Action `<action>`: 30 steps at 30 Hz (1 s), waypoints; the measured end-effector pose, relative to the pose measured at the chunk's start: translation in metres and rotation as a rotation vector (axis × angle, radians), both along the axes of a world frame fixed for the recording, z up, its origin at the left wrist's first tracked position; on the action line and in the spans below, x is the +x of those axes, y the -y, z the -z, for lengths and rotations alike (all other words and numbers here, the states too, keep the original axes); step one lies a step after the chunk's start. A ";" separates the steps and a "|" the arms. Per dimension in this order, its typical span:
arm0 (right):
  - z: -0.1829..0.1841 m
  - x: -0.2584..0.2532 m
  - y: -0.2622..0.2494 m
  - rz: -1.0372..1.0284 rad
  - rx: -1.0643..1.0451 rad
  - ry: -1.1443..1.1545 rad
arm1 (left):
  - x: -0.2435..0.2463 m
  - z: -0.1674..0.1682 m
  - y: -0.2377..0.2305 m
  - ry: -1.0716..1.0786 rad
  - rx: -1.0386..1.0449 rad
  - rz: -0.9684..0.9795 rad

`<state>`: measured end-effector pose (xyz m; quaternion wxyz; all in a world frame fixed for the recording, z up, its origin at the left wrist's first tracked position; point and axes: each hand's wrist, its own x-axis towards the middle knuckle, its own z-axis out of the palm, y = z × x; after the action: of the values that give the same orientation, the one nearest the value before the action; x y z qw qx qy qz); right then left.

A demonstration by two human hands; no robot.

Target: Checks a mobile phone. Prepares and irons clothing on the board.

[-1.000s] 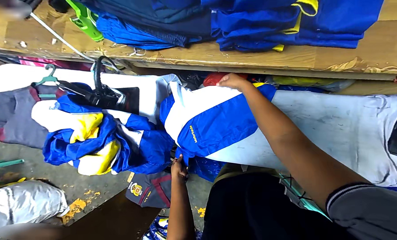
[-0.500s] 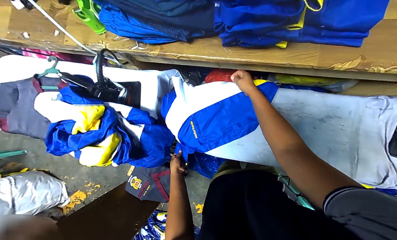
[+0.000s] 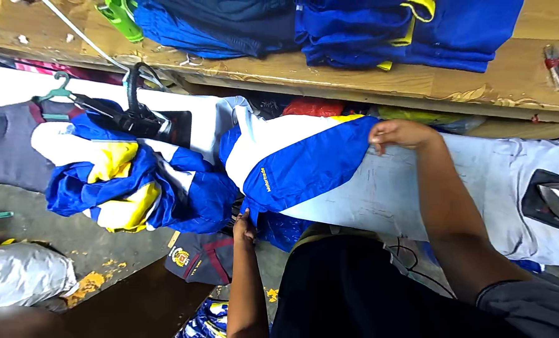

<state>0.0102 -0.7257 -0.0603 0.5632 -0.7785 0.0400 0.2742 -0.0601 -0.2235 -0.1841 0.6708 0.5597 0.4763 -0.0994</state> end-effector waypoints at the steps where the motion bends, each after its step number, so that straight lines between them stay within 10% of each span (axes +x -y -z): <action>1: 0.000 -0.011 0.022 0.098 -0.283 -0.048 | -0.001 -0.002 -0.001 -0.007 -0.020 -0.020; 4: 0.015 -0.040 0.065 0.482 -0.992 -0.177 | -0.003 -0.010 0.000 -0.028 -0.093 -0.096; 8: 0.017 -0.056 0.019 0.563 -0.949 0.100 | -0.005 -0.013 0.005 0.085 -0.223 -0.173; 14: 0.095 -0.049 -0.146 0.140 -0.813 0.510 | -0.006 -0.033 0.029 0.354 -0.460 -0.345; 19: 0.121 0.025 -0.119 0.051 -0.880 0.466 | -0.027 -0.092 0.093 0.379 -0.611 -0.278; 26: 0.086 0.074 -0.082 -0.015 -0.862 0.261 | -0.052 -0.049 0.092 -0.015 -0.383 -0.121; 30: 0.064 0.058 -0.127 0.083 -0.858 0.288 | -0.084 -0.051 0.081 0.185 0.296 0.258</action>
<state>0.0680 -0.5982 -0.1240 0.2001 -0.9694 0.1025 0.0991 -0.1443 -0.3040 -0.1333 0.6038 0.7152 0.3465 -0.0617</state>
